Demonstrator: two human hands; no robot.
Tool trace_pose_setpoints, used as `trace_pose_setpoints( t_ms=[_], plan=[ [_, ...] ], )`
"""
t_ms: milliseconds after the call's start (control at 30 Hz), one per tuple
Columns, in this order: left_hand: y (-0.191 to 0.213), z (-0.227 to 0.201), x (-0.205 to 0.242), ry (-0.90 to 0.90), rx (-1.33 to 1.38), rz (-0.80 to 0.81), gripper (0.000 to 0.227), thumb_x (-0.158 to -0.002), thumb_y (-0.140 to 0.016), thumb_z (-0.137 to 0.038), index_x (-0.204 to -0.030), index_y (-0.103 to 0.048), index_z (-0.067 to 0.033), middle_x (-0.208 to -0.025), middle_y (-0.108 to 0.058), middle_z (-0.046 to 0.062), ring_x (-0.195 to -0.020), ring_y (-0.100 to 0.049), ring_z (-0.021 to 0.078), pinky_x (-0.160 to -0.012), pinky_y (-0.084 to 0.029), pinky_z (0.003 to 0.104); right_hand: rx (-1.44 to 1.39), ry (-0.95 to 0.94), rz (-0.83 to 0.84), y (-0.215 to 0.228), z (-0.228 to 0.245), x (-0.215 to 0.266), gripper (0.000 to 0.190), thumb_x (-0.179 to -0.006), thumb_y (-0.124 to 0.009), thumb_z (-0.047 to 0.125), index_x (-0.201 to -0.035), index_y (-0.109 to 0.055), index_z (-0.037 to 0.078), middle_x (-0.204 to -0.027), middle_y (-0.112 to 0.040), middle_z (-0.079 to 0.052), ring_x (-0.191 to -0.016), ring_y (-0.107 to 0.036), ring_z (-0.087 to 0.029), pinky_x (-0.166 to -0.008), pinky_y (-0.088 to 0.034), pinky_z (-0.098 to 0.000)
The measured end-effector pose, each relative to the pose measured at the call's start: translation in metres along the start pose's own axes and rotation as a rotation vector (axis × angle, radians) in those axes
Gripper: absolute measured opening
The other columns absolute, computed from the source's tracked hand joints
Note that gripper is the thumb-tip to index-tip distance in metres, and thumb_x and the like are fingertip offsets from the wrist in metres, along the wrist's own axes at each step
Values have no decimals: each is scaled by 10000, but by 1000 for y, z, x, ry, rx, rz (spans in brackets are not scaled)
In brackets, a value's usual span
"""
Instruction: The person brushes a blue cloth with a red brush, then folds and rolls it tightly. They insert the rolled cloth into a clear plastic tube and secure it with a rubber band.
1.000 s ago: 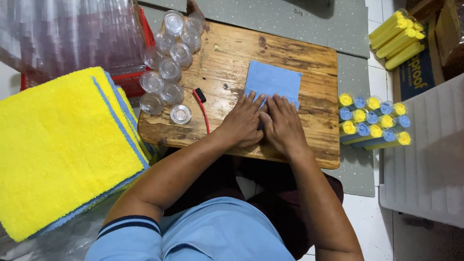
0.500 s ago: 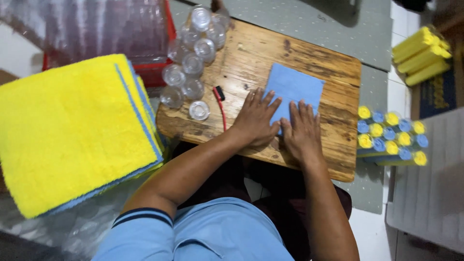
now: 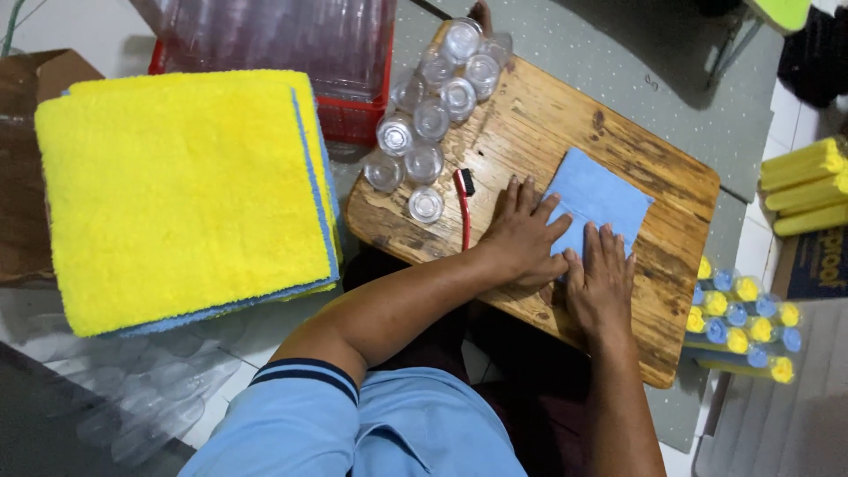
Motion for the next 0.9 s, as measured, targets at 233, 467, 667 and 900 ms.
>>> trace_pose_setpoints(
  t_ms=[233, 467, 667, 900],
  plan=[
    [-8, 2, -4, -12, 44, 25, 703, -897, -365, -488, -1536, -458, -212, -1657, -348, 154, -1549, -112, 529, -1241, -17, 676, -4, -28, 28, -7, -16, -4, 639, -1091, -355, 543, -1637, -337, 211, -1679, -304, -172, -1558, -193, -419, -1275, -57, -587],
    [18, -2, -1, -258, 108, -141, 689, -877, -532, -567, -1475, -511, -224, -1648, -342, 164, -1570, -157, 431, -1248, -152, 649, -66, 200, -217, 50, 16, -11, 485, -1078, -507, 298, -1492, -527, 47, -1540, -493, -247, -1445, -372, -474, -1187, -192, -611],
    [88, 47, 43, -362, 280, -529, 436, -877, -602, -390, -1165, -721, -84, -1400, -585, 193, -1388, -468, 438, -1137, -373, 566, -244, 505, -462, 90, 135, -25, 254, -1027, -652, -72, -1279, -656, -102, -1326, -587, -288, -1234, -574, -410, -1022, -484, -484],
    [179, 211, 96, -9, 282, -810, 157, -937, -571, -188, -890, -679, -85, -789, -629, 85, -594, -584, 234, -523, -493, 407, -218, 785, -206, 72, 299, -105, 132, -951, -722, -44, -1079, -750, -67, -1011, -741, -204, -794, -668, -274, -581, -515, -335]
  ],
)
Point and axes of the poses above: each hand's wrist, its own x-axis away from the middle knuckle, its own y-axis out of the back of the hand, z = x × y, the point moved 7 cm from there along -x, towards the middle knuckle
